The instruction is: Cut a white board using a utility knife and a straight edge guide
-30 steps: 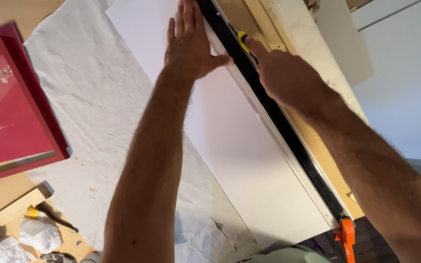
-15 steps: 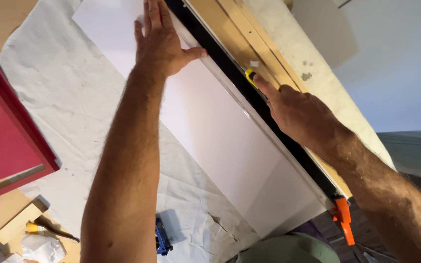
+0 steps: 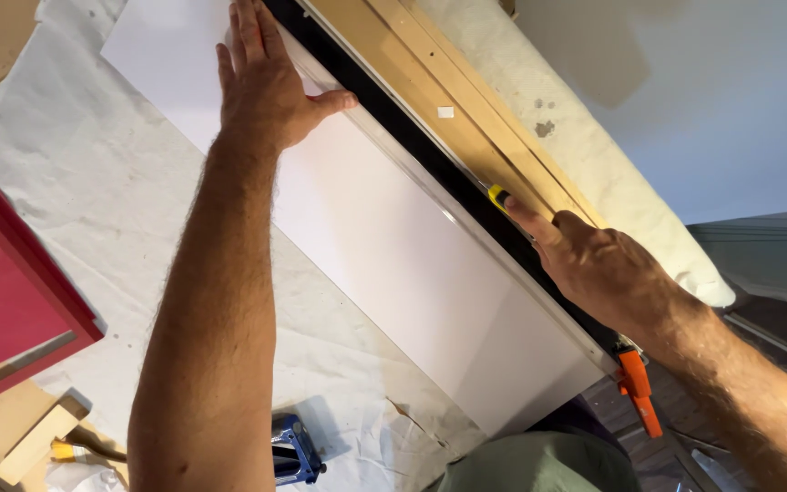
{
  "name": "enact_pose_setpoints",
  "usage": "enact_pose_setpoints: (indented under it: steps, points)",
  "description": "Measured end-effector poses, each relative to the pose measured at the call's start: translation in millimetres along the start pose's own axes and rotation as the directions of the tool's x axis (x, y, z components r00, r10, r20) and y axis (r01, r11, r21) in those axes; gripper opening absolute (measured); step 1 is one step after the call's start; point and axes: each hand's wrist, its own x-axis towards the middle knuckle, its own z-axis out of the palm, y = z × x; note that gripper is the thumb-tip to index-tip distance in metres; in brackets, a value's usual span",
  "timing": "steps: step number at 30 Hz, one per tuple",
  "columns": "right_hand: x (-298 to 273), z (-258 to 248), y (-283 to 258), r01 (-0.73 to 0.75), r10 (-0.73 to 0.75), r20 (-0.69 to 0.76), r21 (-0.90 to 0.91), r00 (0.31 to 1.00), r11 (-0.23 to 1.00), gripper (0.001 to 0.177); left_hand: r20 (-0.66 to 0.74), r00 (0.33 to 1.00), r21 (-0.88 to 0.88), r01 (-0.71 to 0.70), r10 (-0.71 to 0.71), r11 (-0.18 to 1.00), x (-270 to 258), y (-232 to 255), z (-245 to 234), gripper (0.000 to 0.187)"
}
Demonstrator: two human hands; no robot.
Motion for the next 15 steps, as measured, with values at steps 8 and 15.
enact_pose_setpoints:
  steps: [8, 15]
  points:
    - [-32.2, 27.0, 2.3, -0.099, 0.095, 0.027, 0.3, 0.995, 0.949, 0.104, 0.007, 1.0, 0.036, -0.006, 0.006, 0.999, -1.2, 2.0, -1.3, 0.139]
    - [-53.4, 58.3, 5.7, -0.144, 0.11, 0.125, 0.305, 0.986, 0.941, 0.119, 0.027, 1.0, 0.035, 0.006, -0.007, 0.999, -4.7, 6.1, -4.2, 0.137]
